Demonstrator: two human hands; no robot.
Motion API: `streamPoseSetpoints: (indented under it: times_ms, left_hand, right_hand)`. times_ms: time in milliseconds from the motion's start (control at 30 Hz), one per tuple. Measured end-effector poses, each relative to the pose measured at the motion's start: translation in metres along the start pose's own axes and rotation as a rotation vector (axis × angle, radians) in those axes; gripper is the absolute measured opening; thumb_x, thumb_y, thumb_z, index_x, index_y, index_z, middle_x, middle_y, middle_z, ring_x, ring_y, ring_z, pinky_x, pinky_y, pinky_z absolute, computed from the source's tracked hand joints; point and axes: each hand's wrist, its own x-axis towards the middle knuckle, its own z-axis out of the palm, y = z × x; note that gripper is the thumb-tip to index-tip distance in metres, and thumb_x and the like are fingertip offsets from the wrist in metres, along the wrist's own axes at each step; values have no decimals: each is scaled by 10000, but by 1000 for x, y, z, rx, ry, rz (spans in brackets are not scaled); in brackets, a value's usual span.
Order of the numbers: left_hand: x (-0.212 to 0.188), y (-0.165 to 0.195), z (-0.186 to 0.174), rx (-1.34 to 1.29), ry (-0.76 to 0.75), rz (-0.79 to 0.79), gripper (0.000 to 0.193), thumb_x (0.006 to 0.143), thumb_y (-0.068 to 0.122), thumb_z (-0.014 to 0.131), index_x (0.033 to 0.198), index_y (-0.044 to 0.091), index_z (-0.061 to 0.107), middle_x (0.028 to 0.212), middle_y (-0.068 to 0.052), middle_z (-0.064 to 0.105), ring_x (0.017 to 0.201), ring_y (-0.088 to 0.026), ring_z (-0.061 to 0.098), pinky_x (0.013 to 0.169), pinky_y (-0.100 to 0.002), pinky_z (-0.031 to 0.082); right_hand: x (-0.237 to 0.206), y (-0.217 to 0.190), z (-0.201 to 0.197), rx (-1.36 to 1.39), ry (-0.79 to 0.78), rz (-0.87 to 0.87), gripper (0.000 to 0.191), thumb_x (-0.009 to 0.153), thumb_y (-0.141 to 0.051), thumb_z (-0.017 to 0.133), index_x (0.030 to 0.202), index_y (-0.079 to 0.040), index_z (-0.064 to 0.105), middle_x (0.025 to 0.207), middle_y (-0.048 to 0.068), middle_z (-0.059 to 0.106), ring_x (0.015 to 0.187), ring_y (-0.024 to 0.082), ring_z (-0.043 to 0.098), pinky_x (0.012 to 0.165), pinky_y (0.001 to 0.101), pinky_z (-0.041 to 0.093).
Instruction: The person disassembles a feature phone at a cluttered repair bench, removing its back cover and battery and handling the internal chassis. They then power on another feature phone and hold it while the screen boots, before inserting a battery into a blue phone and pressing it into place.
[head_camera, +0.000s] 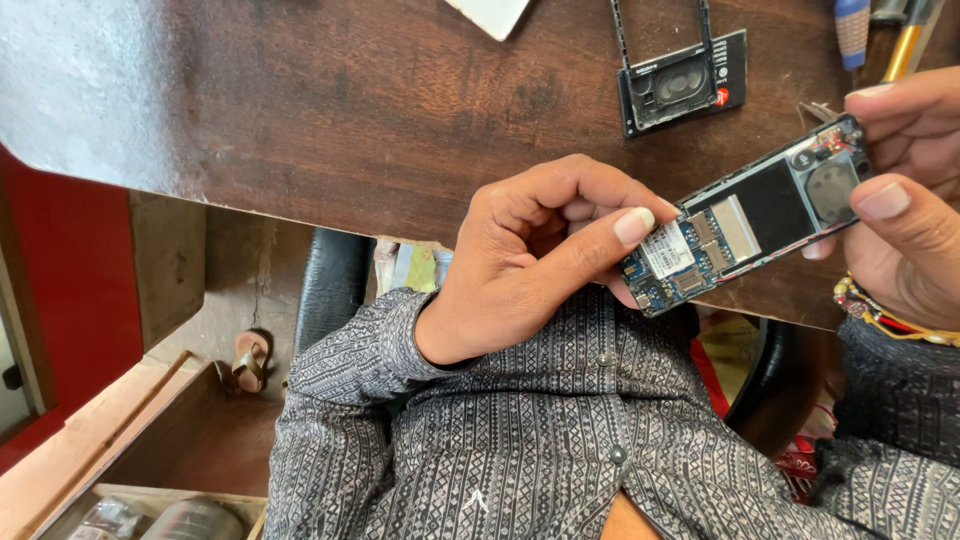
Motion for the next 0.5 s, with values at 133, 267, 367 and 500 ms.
streamPoseSetpoints:
  times_ms: [133, 267, 367, 500]
  left_hand:
    - [-7, 0, 10, 4, -8, -4, 172, 1176, 94, 610, 1234, -63, 649, 1105, -141, 736, 976, -124, 735, 798, -255, 663]
    - [-8, 0, 12, -32, -31, -12, 157, 1168, 70, 605, 1238, -67, 640, 1122, -158, 735, 1006, -153, 748, 815, -271, 675]
    - [-9, 1, 13, -47, -40, -25, 150, 1162, 48, 600, 1244, -73, 634, 1132, -171, 731, 1023, -168, 750, 830, -282, 676]
    - [-12, 2, 15, -50, -47, -44, 144, 1162, 32, 602, 1250, -78, 632, 1138, -175, 730, 1033, -170, 744, 858, -285, 669]
  right_hand:
    - [2, -5, 14, -40, 23, -26, 452, 1008, -118, 668, 1382, 30, 461, 1133, 207, 694, 923, 233, 745, 633, 310, 605]
    - [10, -17, 22, -144, -37, -29, 481, 962, -66, 629, 1392, 24, 434, 1158, 208, 668, 956, 222, 740, 685, 311, 587]
    - [13, -24, 30, -168, -71, -37, 491, 967, -32, 613, 1421, 17, 433, 1152, 216, 659, 955, 204, 731, 666, 287, 572]
    - [16, -29, 38, -156, -62, -40, 473, 959, -2, 611, 1398, 20, 435, 1167, 223, 661, 951, 197, 728, 649, 278, 559]
